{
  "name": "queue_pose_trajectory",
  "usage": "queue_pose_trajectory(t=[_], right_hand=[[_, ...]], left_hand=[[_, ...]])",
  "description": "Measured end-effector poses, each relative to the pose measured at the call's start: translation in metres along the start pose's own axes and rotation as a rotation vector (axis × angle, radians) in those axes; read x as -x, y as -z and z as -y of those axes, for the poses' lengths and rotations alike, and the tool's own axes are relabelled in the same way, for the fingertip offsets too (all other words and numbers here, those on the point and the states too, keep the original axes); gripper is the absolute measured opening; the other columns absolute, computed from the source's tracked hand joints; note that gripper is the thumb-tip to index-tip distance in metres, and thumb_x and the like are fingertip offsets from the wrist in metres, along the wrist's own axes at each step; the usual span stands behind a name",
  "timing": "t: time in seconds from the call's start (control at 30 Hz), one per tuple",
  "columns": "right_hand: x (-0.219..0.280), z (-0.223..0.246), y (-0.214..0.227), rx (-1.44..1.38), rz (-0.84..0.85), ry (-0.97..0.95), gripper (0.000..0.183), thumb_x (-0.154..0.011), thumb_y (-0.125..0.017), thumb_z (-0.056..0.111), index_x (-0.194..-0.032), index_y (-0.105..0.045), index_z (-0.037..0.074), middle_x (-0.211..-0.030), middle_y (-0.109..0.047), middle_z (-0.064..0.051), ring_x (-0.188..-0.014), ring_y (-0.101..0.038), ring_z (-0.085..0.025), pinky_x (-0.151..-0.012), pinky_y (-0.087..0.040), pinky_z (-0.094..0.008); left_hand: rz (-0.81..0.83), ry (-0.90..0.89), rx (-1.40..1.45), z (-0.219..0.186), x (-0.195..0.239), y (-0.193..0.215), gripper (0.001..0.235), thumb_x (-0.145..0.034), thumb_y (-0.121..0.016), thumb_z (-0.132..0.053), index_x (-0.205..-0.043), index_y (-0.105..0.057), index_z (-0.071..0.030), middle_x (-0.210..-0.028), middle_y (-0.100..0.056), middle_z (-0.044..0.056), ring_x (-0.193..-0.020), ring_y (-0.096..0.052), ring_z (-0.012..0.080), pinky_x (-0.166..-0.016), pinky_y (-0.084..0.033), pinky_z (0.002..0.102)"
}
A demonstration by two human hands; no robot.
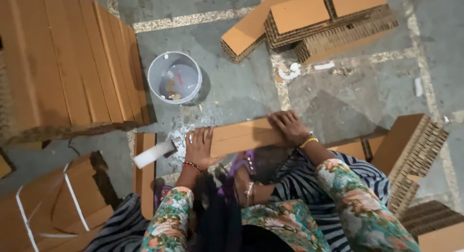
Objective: The person folds sections of corrugated cardboard by hand, applies adhesive from a bottle, and assembles honeycomb-style inserts into protective packaging components.
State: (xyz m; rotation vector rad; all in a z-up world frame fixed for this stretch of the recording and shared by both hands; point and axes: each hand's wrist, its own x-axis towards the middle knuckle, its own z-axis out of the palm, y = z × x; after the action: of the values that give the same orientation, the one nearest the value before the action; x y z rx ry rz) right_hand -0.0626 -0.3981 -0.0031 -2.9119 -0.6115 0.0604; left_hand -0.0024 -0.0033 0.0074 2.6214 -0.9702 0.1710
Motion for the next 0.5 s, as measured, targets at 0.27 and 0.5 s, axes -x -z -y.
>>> queue_pose_trajectory(t=[0.27, 0.5], right_hand=[[-0.015, 0.036, 0.020, -0.130, -0.038, -0.083, 0.116, -0.057, -0.083, 0.066, -0.146, -0.040, 0.005, -0.138, -0.051, -0.023, -0.132, -0.043, -0.043, -0.114, -0.024, -0.061], [-0.051, 0.063, 0.002, -0.104, 0.180, -0.096, 0.126, -0.059, -0.080, 0.070, -0.156, -0.030, 0.007, -0.144, -0.044, -0.024, -0.138, -0.036, -0.043, -0.118, -0.018, -0.058]], left_hand=[[0.181, -0.146, -0.209, -0.010, -0.017, -0.018, 0.113, -0.068, -0.077, -0.069, -0.147, -0.038, 0.001, -0.142, -0.050, 0.021, -0.137, -0.043, 0.0377, -0.122, -0.018, 0.059], [0.346, -0.001, 0.024, -0.056, -0.051, -0.046, 0.110, -0.067, -0.076, -0.050, -0.149, -0.031, 0.007, -0.146, -0.044, 0.026, -0.140, -0.037, 0.0427, -0.122, -0.019, 0.053]])
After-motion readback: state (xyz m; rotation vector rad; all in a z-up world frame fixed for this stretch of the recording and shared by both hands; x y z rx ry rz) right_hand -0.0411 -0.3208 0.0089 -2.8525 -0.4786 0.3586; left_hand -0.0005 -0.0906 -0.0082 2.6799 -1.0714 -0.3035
